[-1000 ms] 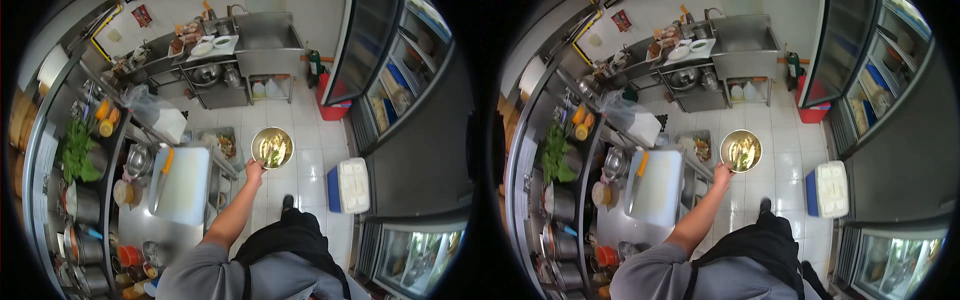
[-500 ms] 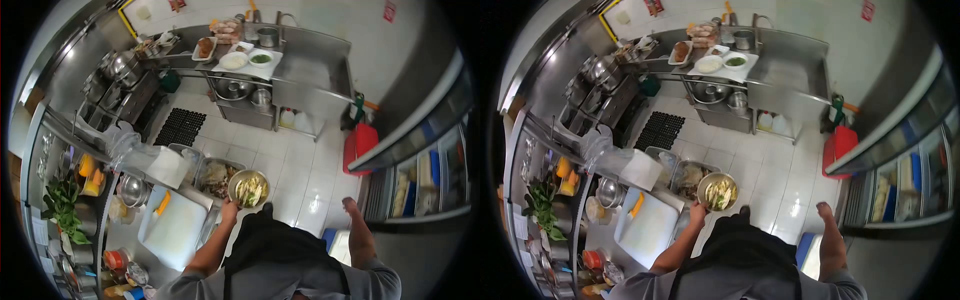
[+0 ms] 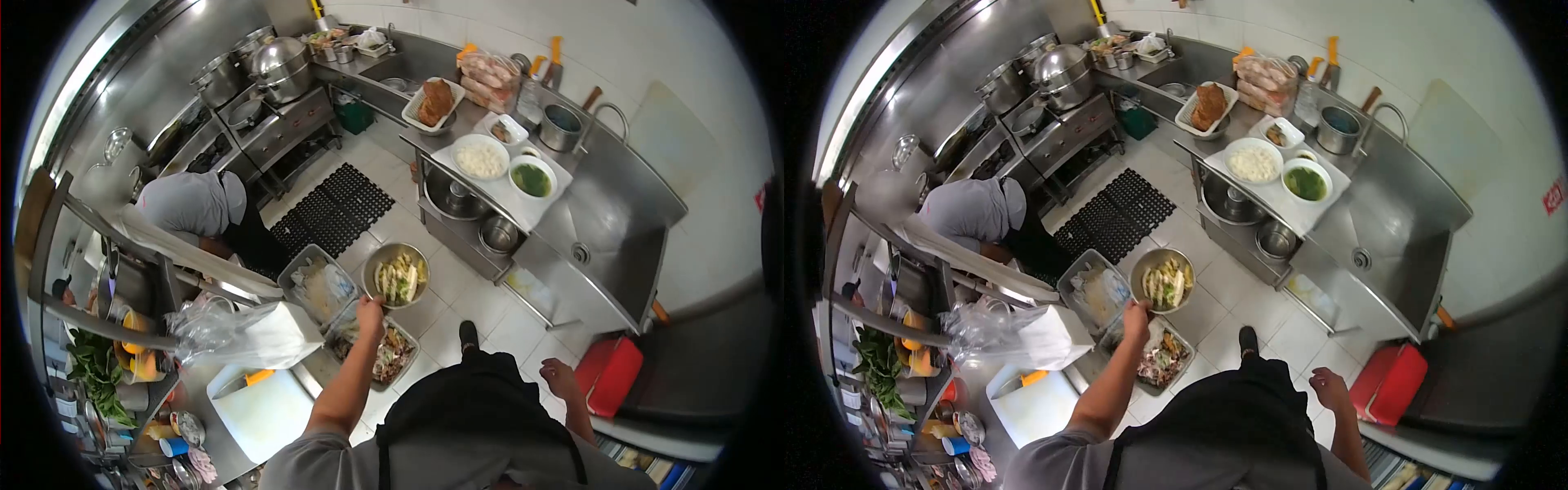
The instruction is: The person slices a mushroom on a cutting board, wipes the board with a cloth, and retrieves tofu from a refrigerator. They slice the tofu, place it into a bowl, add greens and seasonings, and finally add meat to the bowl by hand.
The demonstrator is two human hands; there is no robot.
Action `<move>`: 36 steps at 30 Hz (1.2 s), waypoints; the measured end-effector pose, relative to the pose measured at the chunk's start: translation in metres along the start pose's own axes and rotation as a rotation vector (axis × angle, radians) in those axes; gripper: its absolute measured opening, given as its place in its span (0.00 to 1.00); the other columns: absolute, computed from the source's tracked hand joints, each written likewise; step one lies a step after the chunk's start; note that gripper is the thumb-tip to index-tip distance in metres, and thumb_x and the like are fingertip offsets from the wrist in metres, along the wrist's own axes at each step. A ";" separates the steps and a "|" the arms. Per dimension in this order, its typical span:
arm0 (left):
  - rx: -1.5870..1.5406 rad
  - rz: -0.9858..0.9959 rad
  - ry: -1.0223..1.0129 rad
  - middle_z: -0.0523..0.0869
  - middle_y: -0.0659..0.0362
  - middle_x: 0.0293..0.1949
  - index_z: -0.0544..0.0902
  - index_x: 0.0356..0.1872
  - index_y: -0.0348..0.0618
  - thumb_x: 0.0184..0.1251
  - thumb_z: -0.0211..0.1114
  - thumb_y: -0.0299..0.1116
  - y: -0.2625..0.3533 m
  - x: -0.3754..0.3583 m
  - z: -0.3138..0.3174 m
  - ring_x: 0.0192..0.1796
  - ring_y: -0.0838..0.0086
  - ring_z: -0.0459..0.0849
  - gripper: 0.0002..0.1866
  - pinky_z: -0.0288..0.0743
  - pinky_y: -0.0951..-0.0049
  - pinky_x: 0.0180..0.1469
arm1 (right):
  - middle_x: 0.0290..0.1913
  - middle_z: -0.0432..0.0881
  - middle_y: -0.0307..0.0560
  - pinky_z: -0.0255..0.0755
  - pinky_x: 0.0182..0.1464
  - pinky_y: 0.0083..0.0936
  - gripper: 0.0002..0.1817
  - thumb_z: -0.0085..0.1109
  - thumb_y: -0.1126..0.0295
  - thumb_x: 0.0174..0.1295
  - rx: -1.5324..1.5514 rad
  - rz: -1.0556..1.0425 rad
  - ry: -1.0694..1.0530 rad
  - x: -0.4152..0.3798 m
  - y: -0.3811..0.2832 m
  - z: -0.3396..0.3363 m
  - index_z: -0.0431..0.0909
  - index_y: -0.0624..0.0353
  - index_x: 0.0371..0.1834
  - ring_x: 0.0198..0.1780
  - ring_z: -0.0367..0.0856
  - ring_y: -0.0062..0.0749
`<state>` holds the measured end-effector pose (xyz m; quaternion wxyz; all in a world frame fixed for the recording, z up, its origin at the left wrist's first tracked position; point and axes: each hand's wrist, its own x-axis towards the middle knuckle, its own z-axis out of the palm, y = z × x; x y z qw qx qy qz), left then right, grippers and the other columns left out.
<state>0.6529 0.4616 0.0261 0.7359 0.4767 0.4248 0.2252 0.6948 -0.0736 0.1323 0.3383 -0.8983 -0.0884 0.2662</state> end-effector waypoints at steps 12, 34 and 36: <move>0.006 -0.055 0.481 0.77 0.57 0.31 0.73 0.36 0.39 0.57 0.58 0.21 0.022 0.051 -0.014 0.31 0.69 0.79 0.06 0.75 0.68 0.29 | 0.47 0.87 0.53 0.78 0.53 0.31 0.17 0.61 0.65 0.67 0.058 -0.470 -0.242 0.342 -0.277 -0.077 0.80 0.61 0.56 0.49 0.86 0.39; 0.008 -0.057 0.376 0.81 0.59 0.32 0.78 0.36 0.36 0.59 0.59 0.22 0.295 0.489 0.042 0.31 0.72 0.81 0.05 0.81 0.69 0.34 | 0.51 0.85 0.55 0.77 0.54 0.33 0.22 0.66 0.62 0.64 0.225 -0.592 -0.411 0.816 -0.755 0.167 0.78 0.62 0.58 0.49 0.85 0.38; -0.054 -0.103 0.324 0.82 0.59 0.32 0.78 0.35 0.37 0.59 0.60 0.22 0.332 0.542 0.059 0.31 0.72 0.82 0.04 0.79 0.71 0.32 | 0.53 0.85 0.56 0.77 0.56 0.33 0.23 0.66 0.62 0.64 0.282 -0.559 -0.237 0.895 -0.786 0.164 0.77 0.62 0.59 0.52 0.84 0.38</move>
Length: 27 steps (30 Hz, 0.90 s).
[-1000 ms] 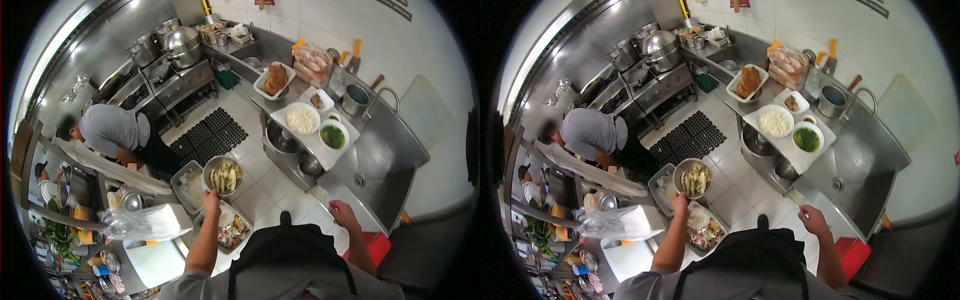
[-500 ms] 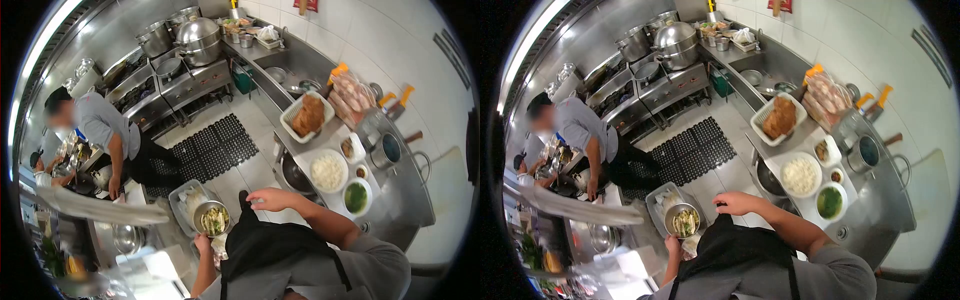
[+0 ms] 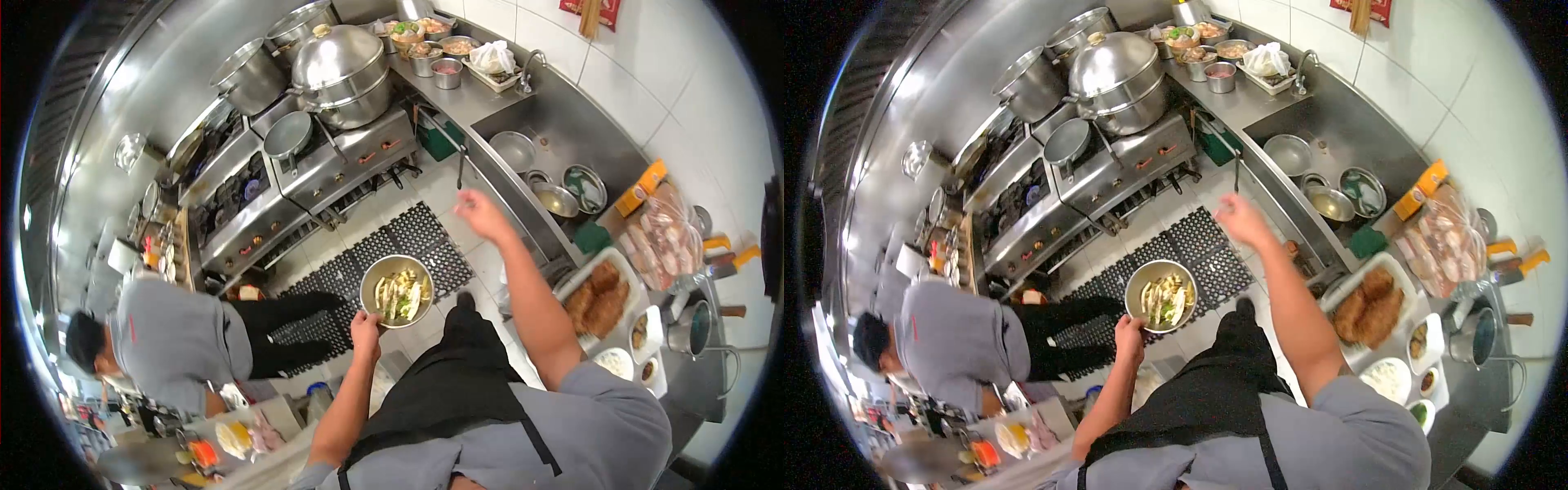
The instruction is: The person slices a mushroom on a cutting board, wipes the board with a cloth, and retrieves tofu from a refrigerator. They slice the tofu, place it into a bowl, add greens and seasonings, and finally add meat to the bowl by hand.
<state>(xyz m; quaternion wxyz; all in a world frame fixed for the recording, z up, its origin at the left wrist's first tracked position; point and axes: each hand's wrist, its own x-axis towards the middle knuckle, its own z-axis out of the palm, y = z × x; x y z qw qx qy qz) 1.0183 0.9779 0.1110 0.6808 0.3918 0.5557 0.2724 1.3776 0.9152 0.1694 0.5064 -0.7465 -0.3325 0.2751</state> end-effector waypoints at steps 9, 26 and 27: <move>0.203 0.013 0.049 0.85 0.60 0.36 0.81 0.45 0.35 0.56 0.57 0.21 0.123 0.185 0.039 0.31 0.77 0.79 0.14 0.71 0.78 0.34 | 0.53 0.85 0.59 0.76 0.57 0.39 0.21 0.64 0.66 0.62 -0.234 -0.095 0.389 0.341 0.032 -0.084 0.79 0.62 0.57 0.53 0.85 0.51; 0.150 0.188 0.265 0.75 0.66 0.26 0.74 0.27 0.40 0.55 0.57 0.19 0.292 0.362 0.049 0.27 0.83 0.68 0.04 0.62 0.78 0.30 | 0.47 0.86 0.58 0.77 0.53 0.48 0.15 0.54 0.62 0.63 -1.117 -0.049 -0.148 0.646 0.045 -0.077 0.85 0.53 0.47 0.49 0.84 0.55; 0.100 0.148 0.252 0.76 0.66 0.26 0.76 0.28 0.39 0.55 0.58 0.20 0.300 0.375 0.057 0.27 0.83 0.70 0.02 0.63 0.79 0.30 | 0.46 0.86 0.60 0.78 0.52 0.47 0.13 0.56 0.64 0.60 -1.109 -0.010 -0.158 0.646 0.038 -0.079 0.86 0.55 0.43 0.48 0.85 0.56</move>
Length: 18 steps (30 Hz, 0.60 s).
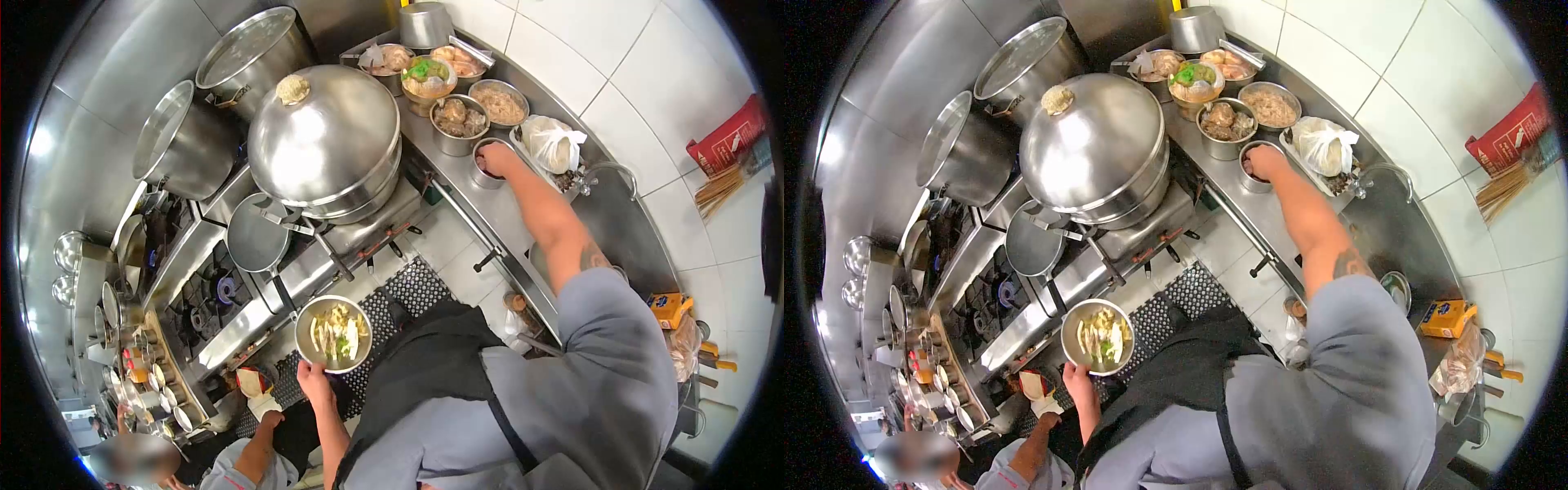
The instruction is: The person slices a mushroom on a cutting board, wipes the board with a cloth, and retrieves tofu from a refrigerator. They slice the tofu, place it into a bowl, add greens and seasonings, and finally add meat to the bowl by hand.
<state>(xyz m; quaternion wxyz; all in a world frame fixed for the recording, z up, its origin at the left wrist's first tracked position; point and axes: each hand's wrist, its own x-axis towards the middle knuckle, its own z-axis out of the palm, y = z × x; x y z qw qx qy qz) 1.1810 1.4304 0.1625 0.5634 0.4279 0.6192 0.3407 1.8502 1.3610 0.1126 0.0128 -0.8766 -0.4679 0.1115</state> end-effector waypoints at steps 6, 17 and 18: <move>0.168 0.143 -0.198 0.77 0.65 0.27 0.79 0.32 0.37 0.55 0.60 0.24 0.031 0.064 0.061 0.29 0.81 0.71 0.04 0.64 0.77 0.32 | 0.34 0.86 0.62 0.82 0.45 0.45 0.11 0.65 0.66 0.52 -0.029 -0.023 -0.039 -0.005 0.017 -0.047 0.86 0.64 0.28 0.39 0.87 0.58; 0.050 0.133 -0.432 0.72 0.68 0.23 0.72 0.25 0.42 0.54 0.63 0.23 0.031 0.058 0.219 0.27 0.83 0.68 0.07 0.64 0.78 0.30 | 0.38 0.85 0.65 0.78 0.48 0.49 0.10 0.60 0.67 0.57 0.009 -0.009 -0.048 -0.001 0.019 -0.016 0.86 0.63 0.33 0.44 0.85 0.59; 0.037 0.162 -0.445 0.74 0.68 0.23 0.74 0.25 0.42 0.55 0.63 0.24 0.039 0.045 0.231 0.26 0.82 0.68 0.06 0.64 0.78 0.30 | 0.37 0.85 0.64 0.78 0.46 0.49 0.10 0.60 0.67 0.57 0.015 -0.035 -0.028 -0.004 0.019 -0.027 0.85 0.62 0.33 0.42 0.85 0.60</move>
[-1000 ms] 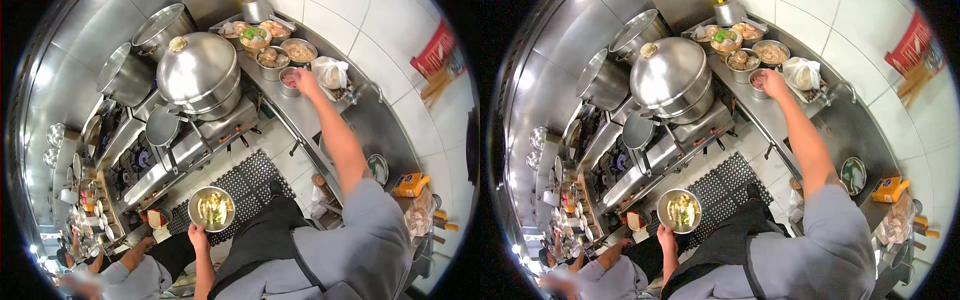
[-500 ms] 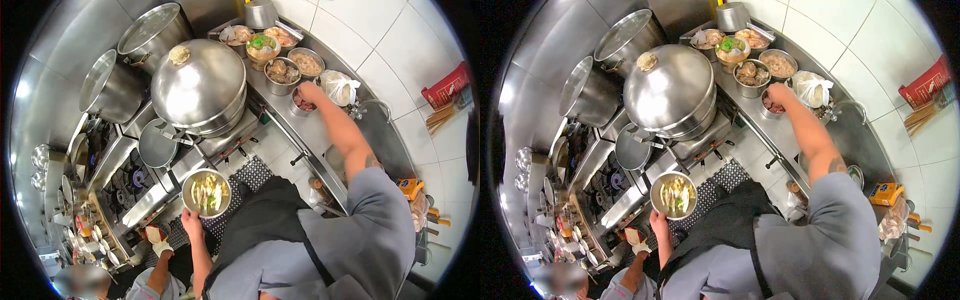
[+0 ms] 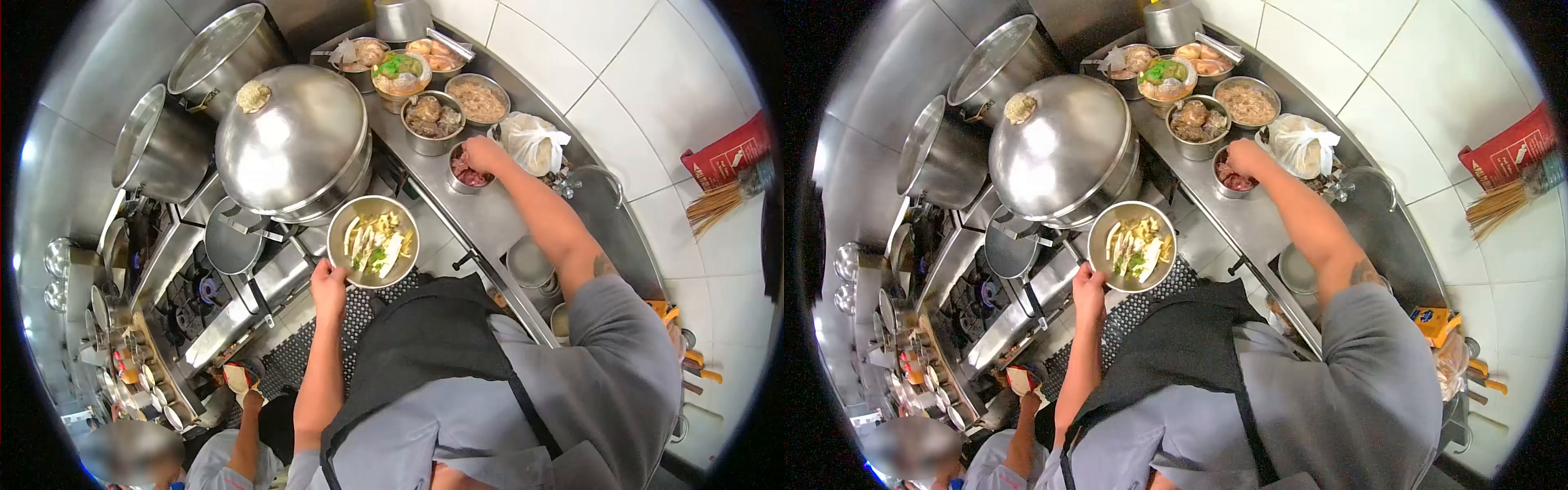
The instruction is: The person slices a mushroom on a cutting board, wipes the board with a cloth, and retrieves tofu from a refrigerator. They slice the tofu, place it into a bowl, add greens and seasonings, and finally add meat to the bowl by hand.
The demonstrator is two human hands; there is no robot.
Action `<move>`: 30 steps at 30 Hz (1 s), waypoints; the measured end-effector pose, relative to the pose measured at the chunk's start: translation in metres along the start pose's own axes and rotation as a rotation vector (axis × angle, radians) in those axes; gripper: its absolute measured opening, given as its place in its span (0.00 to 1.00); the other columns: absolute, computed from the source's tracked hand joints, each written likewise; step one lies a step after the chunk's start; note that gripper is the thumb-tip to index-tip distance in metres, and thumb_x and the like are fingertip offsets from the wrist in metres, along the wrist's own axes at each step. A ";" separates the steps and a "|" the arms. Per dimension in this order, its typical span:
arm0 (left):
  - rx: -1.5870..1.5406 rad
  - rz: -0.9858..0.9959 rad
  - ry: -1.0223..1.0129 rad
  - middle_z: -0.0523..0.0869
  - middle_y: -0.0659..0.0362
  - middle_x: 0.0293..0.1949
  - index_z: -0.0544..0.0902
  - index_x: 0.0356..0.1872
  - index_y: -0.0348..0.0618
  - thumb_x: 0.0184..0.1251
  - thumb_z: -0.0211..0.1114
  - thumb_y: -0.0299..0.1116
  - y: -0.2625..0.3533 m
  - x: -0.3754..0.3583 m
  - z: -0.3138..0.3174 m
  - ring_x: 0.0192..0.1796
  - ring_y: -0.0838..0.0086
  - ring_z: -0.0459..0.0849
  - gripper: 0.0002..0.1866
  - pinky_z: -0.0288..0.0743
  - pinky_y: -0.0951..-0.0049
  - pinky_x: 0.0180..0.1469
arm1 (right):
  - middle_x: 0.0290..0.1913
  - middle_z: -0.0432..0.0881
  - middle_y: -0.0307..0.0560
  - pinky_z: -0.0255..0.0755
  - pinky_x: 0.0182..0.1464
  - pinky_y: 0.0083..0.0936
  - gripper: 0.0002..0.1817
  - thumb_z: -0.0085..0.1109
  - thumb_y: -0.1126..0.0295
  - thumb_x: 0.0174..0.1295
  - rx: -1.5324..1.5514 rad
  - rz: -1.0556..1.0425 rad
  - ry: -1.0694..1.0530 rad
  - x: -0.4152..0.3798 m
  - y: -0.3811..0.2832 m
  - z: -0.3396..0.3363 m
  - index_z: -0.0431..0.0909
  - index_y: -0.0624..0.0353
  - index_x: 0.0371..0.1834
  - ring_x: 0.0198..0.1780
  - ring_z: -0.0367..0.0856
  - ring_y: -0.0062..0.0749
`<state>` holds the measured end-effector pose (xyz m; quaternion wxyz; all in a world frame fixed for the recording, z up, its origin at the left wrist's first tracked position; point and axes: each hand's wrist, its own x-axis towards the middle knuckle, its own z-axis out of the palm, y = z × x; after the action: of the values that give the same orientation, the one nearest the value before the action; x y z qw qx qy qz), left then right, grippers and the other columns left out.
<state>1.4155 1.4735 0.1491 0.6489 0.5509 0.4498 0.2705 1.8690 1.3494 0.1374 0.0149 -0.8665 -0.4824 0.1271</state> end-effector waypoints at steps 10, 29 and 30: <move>0.172 -0.119 -0.125 0.79 0.61 0.27 0.78 0.32 0.38 0.58 0.61 0.23 0.020 0.015 0.074 0.27 0.77 0.76 0.03 0.76 0.73 0.31 | 0.44 0.87 0.54 0.78 0.50 0.38 0.18 0.69 0.62 0.55 0.235 -0.057 -0.049 -0.029 0.009 -0.063 0.84 0.56 0.47 0.48 0.85 0.47; 0.168 -0.143 -0.132 0.80 0.57 0.27 0.73 0.26 0.36 0.56 0.63 0.24 0.015 0.055 0.167 0.24 0.71 0.82 0.06 0.84 0.69 0.29 | 0.49 0.88 0.51 0.79 0.41 0.22 0.08 0.54 0.79 0.65 1.256 -0.219 -0.035 -0.093 -0.033 -0.157 0.76 0.60 0.46 0.39 0.86 0.25; 0.171 -0.143 -0.133 0.81 0.57 0.27 0.74 0.27 0.36 0.56 0.63 0.24 0.026 0.049 0.168 0.24 0.71 0.82 0.05 0.84 0.70 0.29 | 0.49 0.88 0.50 0.79 0.41 0.22 0.08 0.54 0.78 0.66 1.278 -0.288 -0.050 -0.094 -0.041 -0.152 0.77 0.60 0.47 0.39 0.86 0.25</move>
<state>1.5895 1.4417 0.1585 0.6455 0.5876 0.4653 0.1469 1.8231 1.3067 0.3097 0.5326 -0.6106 -0.4233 0.4054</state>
